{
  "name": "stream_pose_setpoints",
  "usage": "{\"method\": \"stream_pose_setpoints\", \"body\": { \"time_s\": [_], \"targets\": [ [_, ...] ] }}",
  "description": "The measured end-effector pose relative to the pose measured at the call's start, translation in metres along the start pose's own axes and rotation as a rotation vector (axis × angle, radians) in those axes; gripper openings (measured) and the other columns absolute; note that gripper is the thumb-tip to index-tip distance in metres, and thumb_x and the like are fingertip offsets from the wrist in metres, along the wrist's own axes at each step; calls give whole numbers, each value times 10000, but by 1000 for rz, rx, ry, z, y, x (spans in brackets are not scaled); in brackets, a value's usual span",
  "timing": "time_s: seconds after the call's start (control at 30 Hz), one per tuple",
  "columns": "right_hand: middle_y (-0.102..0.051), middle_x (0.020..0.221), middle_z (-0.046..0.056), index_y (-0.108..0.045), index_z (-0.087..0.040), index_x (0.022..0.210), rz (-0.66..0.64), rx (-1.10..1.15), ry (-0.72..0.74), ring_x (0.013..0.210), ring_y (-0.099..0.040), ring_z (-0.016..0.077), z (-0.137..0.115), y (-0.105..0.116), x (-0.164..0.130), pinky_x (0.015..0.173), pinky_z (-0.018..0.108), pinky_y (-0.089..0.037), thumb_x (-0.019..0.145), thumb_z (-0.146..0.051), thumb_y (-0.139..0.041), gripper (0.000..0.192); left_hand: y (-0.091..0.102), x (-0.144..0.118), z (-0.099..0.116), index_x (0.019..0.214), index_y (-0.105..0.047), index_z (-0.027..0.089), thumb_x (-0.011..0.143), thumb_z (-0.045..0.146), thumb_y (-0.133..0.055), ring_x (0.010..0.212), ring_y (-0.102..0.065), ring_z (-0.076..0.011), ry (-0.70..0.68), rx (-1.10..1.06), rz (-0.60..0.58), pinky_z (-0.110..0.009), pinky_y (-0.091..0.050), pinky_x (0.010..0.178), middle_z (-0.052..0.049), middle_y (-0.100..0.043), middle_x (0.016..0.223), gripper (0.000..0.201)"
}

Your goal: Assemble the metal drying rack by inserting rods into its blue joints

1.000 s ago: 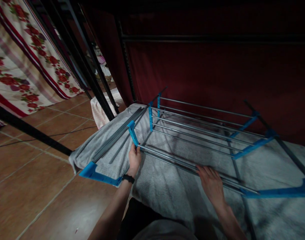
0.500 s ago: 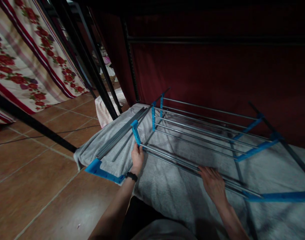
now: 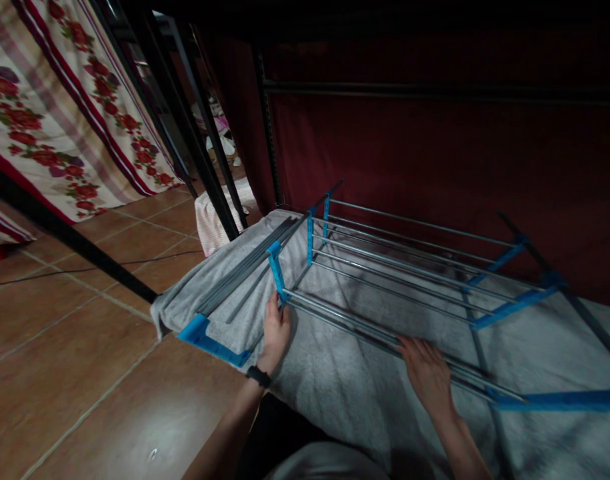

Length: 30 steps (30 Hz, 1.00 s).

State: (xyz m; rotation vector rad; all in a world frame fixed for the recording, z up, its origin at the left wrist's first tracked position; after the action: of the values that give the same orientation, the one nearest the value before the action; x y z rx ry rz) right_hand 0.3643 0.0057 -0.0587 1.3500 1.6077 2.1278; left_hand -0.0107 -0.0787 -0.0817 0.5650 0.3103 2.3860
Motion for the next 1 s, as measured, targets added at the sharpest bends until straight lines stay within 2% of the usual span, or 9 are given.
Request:
{"method": "stream_pose_setpoints", "body": {
  "time_s": [0.07,0.13,0.27,0.4,0.5,0.63,0.77,0.87,1.0],
  "targets": [
    [-719,997,84,-650,-168,1137,4,-1,6,869,-621,218,0,-1,0,815,360,-418,1030,-314,-442,275,7,-13,2,1389,-485,156,941,235,-503,1380,-442,-287,-101,100,25,-479,-335,1175,-180,-512,1429,455],
    [-718,1001,87,-649,-165,1139,5,-2,9,871,-620,219,1,-1,-1,821,361,-418,1029,-317,-445,277,16,-27,4,1384,-497,197,969,260,-469,1337,-487,-269,-185,169,0,-490,-367,1156,-149,-539,1391,421],
    [-719,966,84,-654,-170,1134,0,-2,8,850,-621,213,1,-2,-1,820,360,-418,1030,-325,-439,285,38,-57,2,1301,-579,237,987,297,-445,1159,-614,-240,-270,258,-177,-441,-494,1045,-103,-645,1209,347],
    [-719,944,83,-661,-180,1130,4,6,6,834,-623,211,1,-1,-1,803,357,-420,1027,-330,-439,288,67,-89,-21,1140,-682,263,967,335,-463,1011,-692,-249,-351,347,-363,-415,-562,945,-89,-725,1053,289],
    [-719,952,85,-663,-179,1127,11,7,-2,847,-624,219,1,-1,0,799,358,-418,1024,-339,-443,291,92,-112,-49,1051,-714,280,955,355,-460,908,-726,-248,-321,395,-390,-385,-595,851,-82,-750,944,282],
    [-718,964,88,-671,-187,1121,14,8,-9,846,-622,221,0,0,0,808,361,-418,1025,-340,-430,301,127,-131,-77,996,-690,299,917,394,-497,897,-734,-247,-129,391,-274,-360,-601,791,-57,-761,969,229],
    [-720,963,91,-671,-184,1132,12,14,-14,859,-623,221,0,0,0,818,360,-419,1027,-332,-421,310,156,-130,-88,931,-641,289,890,440,-481,829,-726,-247,117,383,-95,-350,-591,730,-29,-742,882,224],
    [-722,974,89,-671,-184,1124,6,4,-19,856,-624,220,-1,0,0,817,360,-417,1026,-336,-431,300,170,-112,-91,948,-615,261,885,463,-458,825,-710,-252,174,393,42,-356,-574,744,-41,-722,879,263],
    [-721,955,86,-668,-181,1113,3,9,-17,840,-623,218,-1,0,0,804,359,-420,1025,-341,-438,295,177,-68,-95,979,-594,222,873,475,-457,818,-674,-264,126,438,133,-386,-556,770,-80,-685,915,306]
  ]
}}
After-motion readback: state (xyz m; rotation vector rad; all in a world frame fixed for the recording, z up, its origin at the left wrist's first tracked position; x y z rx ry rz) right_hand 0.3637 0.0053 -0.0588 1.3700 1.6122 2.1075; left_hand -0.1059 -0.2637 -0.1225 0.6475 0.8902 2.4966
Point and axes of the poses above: each hand's wrist, its own x-axis towards the middle knuckle, its own y-axis out of the back of the hand, z = x × y, the point moved 2 cm from there along x, towards the middle knuckle
